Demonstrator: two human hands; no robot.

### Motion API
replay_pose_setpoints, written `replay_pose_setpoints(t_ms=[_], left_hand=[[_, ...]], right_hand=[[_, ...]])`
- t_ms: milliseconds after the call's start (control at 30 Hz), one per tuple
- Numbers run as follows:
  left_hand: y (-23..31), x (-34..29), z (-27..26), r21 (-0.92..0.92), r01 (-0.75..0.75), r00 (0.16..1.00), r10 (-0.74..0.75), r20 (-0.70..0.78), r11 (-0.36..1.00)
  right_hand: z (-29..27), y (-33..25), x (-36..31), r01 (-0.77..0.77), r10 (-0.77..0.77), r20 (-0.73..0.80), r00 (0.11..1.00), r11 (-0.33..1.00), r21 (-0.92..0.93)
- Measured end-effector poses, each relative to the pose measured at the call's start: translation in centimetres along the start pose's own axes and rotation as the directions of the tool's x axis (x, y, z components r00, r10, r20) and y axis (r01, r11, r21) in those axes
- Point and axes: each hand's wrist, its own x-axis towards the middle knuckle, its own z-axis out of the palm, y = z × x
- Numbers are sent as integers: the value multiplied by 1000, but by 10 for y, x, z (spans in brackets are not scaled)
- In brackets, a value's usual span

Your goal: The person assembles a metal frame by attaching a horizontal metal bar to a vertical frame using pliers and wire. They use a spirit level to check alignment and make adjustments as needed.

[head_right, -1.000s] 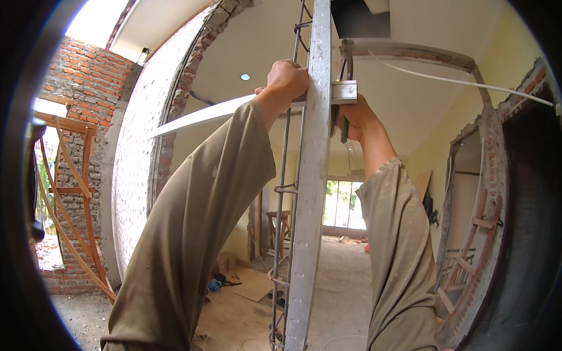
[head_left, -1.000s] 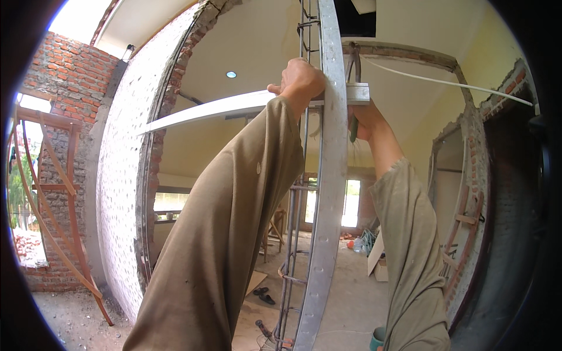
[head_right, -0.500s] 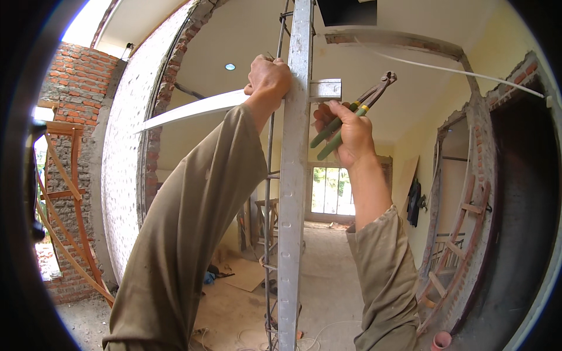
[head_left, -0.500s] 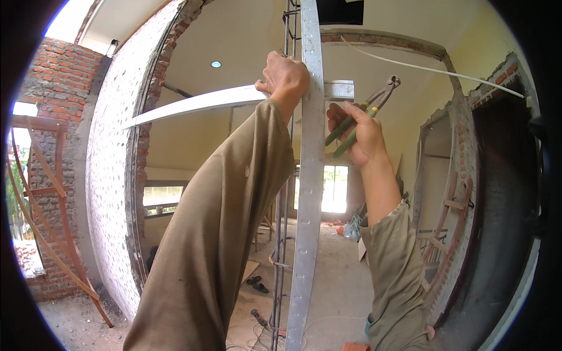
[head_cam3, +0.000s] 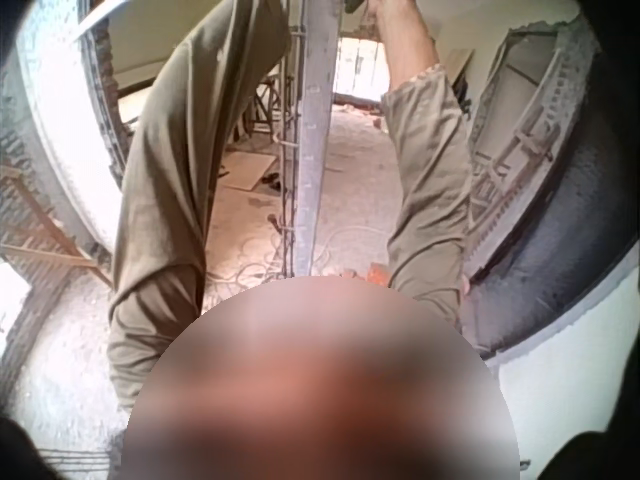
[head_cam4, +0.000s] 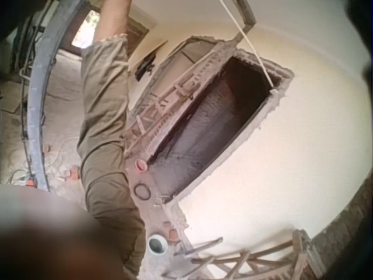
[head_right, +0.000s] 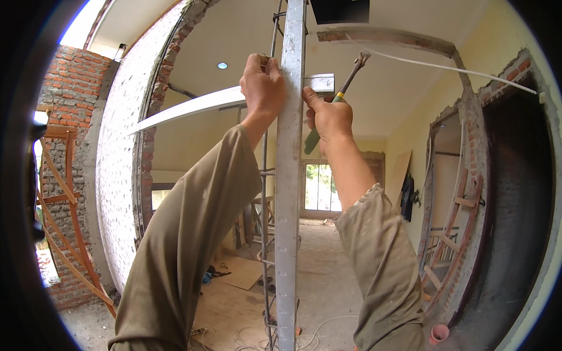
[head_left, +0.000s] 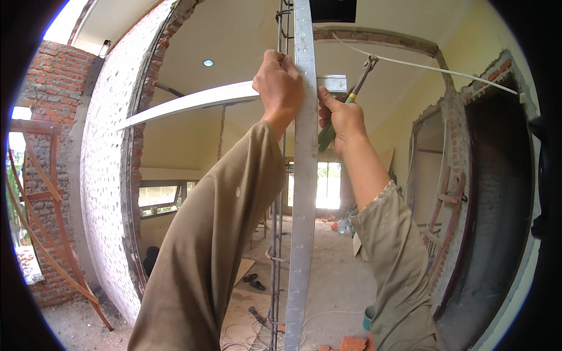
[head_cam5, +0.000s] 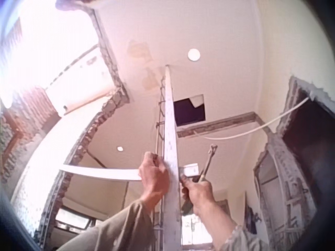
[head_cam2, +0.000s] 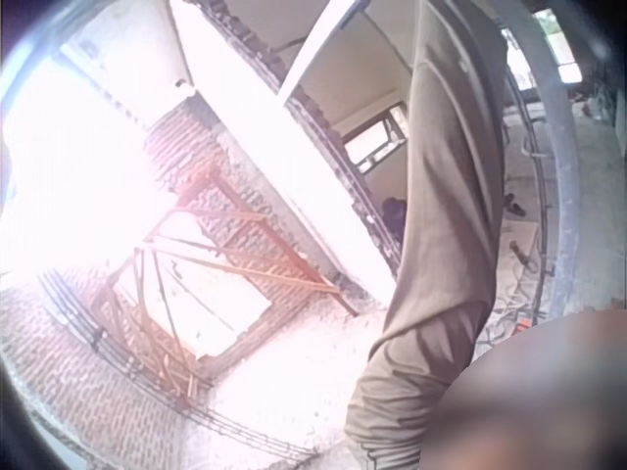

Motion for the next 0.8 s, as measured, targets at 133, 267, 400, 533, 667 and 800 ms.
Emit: replay_pose_setpoints(t_ms=[133, 267, 400, 533, 667, 800], left_hand=[[1, -6, -2, -189, 5, 1000, -3, 10, 982], [-1, -9, -3, -109, -144, 989, 146, 13, 984], [1, -12, 0, -42, -166, 986, 166, -2, 985], [5, -10, 7, 41, -207, 977, 209, -47, 978], [0, -8, 9, 106, -371, 923, 379, -66, 922], [-5, -9, 8, 155, -420, 904, 427, -15, 894]], right_hand=[[0, -4, 18, -104, 102, 82, 991, 995, 12], [3, -9, 31, -152, 150, 82, 985, 988, 15], [3, -23, 40, -137, 142, 32, 989, 981, -137], [3, -32, 45, -122, 132, 41, 990, 976, -181], [1, -28, 43, -125, 135, 47, 990, 978, -167], [-4, -28, 38, -127, 131, 81, 988, 990, -53]])
